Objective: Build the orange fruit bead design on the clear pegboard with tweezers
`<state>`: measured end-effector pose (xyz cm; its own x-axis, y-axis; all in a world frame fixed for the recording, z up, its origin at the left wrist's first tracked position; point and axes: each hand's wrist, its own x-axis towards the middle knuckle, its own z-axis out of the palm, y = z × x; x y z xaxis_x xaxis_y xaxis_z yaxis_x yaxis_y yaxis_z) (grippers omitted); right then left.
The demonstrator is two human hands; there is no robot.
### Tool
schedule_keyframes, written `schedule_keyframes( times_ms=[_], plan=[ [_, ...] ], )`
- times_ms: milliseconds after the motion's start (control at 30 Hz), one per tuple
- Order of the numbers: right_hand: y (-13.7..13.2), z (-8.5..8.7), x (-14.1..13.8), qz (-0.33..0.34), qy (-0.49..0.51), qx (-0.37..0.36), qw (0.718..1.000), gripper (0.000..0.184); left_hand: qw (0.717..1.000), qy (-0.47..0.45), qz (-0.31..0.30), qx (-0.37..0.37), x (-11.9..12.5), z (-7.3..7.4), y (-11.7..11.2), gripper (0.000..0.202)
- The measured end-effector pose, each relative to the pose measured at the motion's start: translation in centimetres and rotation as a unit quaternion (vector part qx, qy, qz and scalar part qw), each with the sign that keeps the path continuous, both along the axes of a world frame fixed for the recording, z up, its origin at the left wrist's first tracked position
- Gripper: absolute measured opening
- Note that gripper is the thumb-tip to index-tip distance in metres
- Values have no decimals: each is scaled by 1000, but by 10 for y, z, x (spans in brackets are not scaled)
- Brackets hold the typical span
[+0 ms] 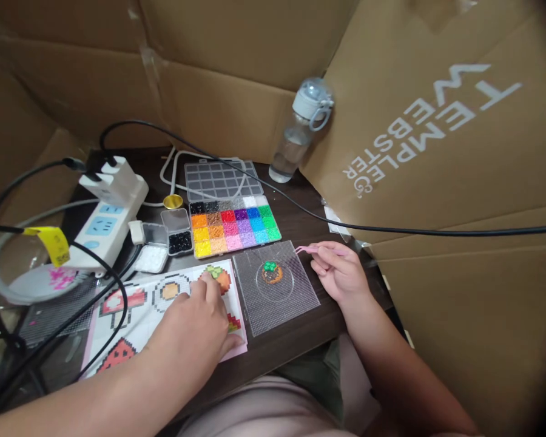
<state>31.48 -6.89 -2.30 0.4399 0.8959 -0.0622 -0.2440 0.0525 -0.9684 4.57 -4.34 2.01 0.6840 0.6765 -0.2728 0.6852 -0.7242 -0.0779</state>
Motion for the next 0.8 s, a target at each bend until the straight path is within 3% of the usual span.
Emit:
schedule_keyframes(
  times_ms=[167, 433, 600, 800],
  plan=[
    [21, 12, 5, 62, 2, -16, 998, 21, 998, 62, -24, -9, 3, 10, 2, 51],
    [71, 38, 4, 200, -20, -31, 979, 25, 998, 64, -19, -11, 6, 12, 2, 50],
    [89, 27, 0, 181, -9, 4, 983, 27, 999, 39, -1, -27, 5, 9, 2, 48],
    [82, 22, 15, 146, 69, 35, 986, 31, 999, 34, -14, -22, 3, 4, 3, 48]
  ],
)
